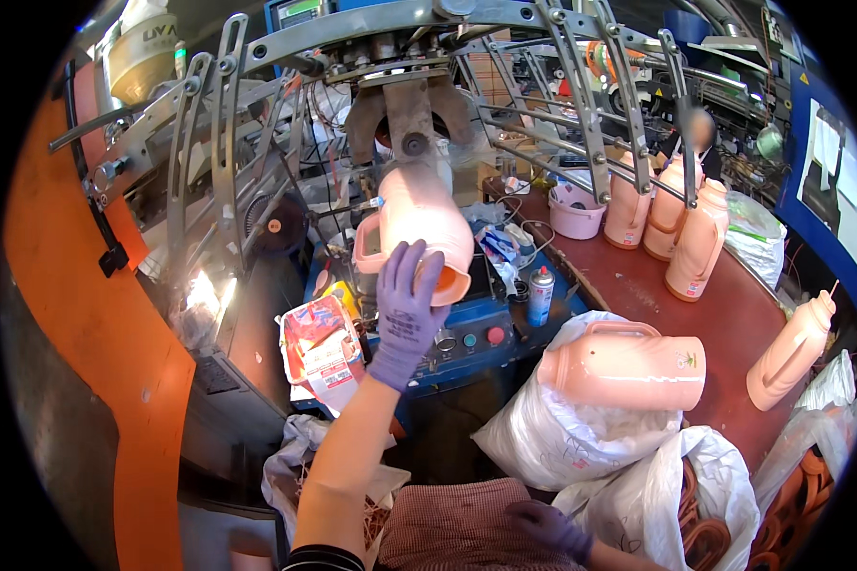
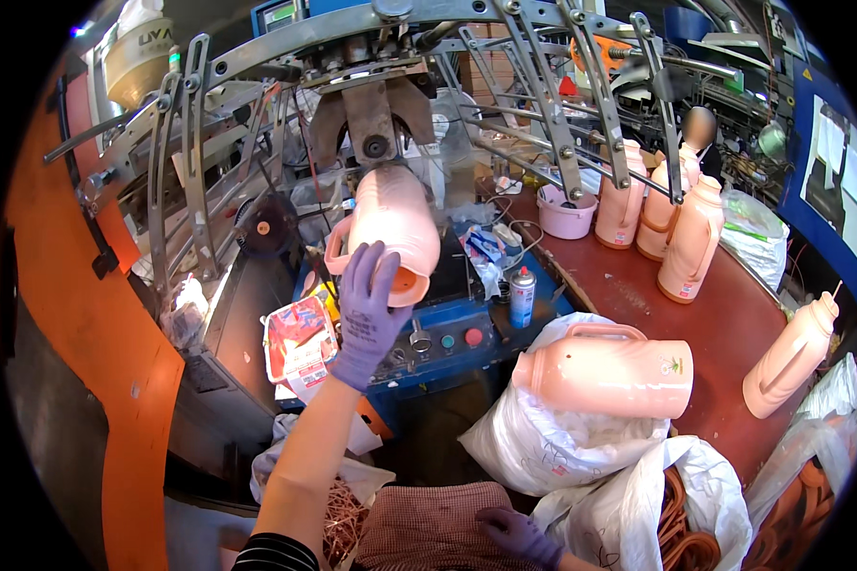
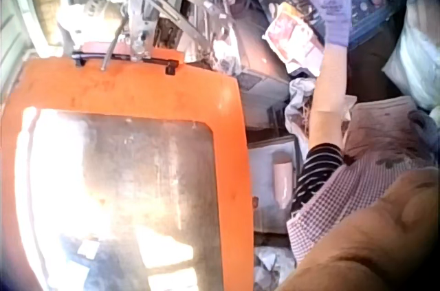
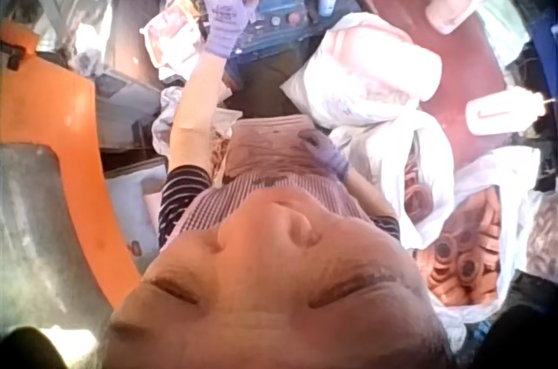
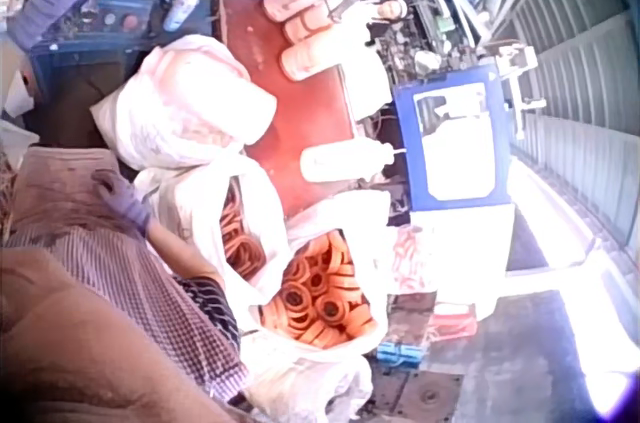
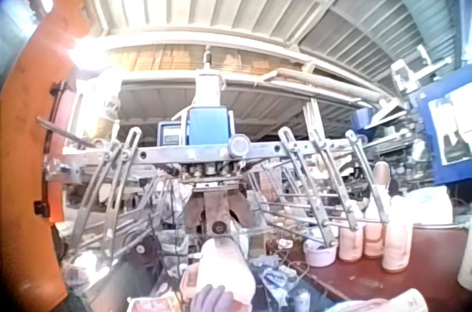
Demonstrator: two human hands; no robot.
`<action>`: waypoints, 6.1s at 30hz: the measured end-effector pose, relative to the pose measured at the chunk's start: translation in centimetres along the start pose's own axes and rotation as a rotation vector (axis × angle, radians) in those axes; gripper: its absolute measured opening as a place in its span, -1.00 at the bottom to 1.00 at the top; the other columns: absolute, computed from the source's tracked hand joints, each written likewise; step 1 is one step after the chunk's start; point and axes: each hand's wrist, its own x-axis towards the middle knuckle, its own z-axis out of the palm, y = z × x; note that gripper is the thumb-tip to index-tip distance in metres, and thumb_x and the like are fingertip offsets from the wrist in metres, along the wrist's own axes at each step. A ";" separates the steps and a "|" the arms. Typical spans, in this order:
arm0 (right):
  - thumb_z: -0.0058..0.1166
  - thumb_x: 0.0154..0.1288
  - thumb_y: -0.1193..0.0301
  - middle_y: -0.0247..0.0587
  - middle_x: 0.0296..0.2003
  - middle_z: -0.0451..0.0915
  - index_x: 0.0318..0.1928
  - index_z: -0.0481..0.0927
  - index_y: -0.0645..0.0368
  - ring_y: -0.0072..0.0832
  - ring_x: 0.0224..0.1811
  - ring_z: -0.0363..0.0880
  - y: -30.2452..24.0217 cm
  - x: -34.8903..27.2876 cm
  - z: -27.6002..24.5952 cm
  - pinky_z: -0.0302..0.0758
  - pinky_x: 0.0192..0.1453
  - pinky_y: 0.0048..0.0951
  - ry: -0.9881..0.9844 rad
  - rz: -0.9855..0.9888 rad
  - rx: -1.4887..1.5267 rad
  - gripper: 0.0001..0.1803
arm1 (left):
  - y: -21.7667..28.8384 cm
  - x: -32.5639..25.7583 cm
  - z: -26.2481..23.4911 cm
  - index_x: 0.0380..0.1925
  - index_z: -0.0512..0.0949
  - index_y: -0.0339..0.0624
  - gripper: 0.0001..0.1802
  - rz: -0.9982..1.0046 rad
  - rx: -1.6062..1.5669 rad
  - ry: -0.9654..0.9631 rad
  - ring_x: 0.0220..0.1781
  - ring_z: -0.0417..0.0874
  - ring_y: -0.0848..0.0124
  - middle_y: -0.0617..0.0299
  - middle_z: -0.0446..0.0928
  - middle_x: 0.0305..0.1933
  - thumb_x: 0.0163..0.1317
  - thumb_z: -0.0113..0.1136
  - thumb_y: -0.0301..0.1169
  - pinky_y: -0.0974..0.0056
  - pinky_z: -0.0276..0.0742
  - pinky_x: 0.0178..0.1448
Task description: The person repeatedly picks up a pink plastic kettle body, inserts an orange handle, and places the assembled unit onto a nearby surface. The person also handles a small orange cup and a white bag containing orange handles during the process.
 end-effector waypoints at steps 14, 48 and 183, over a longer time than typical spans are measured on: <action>0.06 0.46 0.18 -0.04 0.05 0.66 0.15 0.61 0.17 -0.31 0.15 0.61 4.3 1.1 0.4 0.47 0.31 -0.31 -0.211 0.149 -0.022 -0.59 | -4.5 2.2 4.3 0.08 0.48 -0.10 -0.31 0.060 -0.046 -0.095 0.36 0.37 -0.17 -0.03 0.40 0.28 -0.18 0.46 -0.53 -0.12 0.35 0.41; 0.09 0.28 0.16 0.03 -0.15 0.70 -0.11 0.69 0.17 -0.11 -0.05 0.68 9.3 2.1 0.2 0.57 0.10 -0.19 -0.154 0.102 -0.127 -0.64 | -4.1 3.6 2.0 0.14 0.43 -0.10 -0.32 0.182 0.113 -0.231 0.33 0.42 -0.14 -0.05 0.41 0.28 -0.08 0.41 -0.46 -0.15 0.37 0.33; 0.13 0.26 0.12 0.10 0.12 0.61 0.18 0.55 0.24 -0.07 0.18 0.59 9.5 -44.3 -27.4 0.50 0.26 -0.18 0.484 1.450 -1.111 -0.42 | 6.6 -15.6 -16.8 0.12 0.45 -0.28 -0.32 -0.832 -0.759 -0.825 0.12 0.60 0.30 0.10 0.57 0.04 0.01 0.52 -0.31 0.20 0.49 0.24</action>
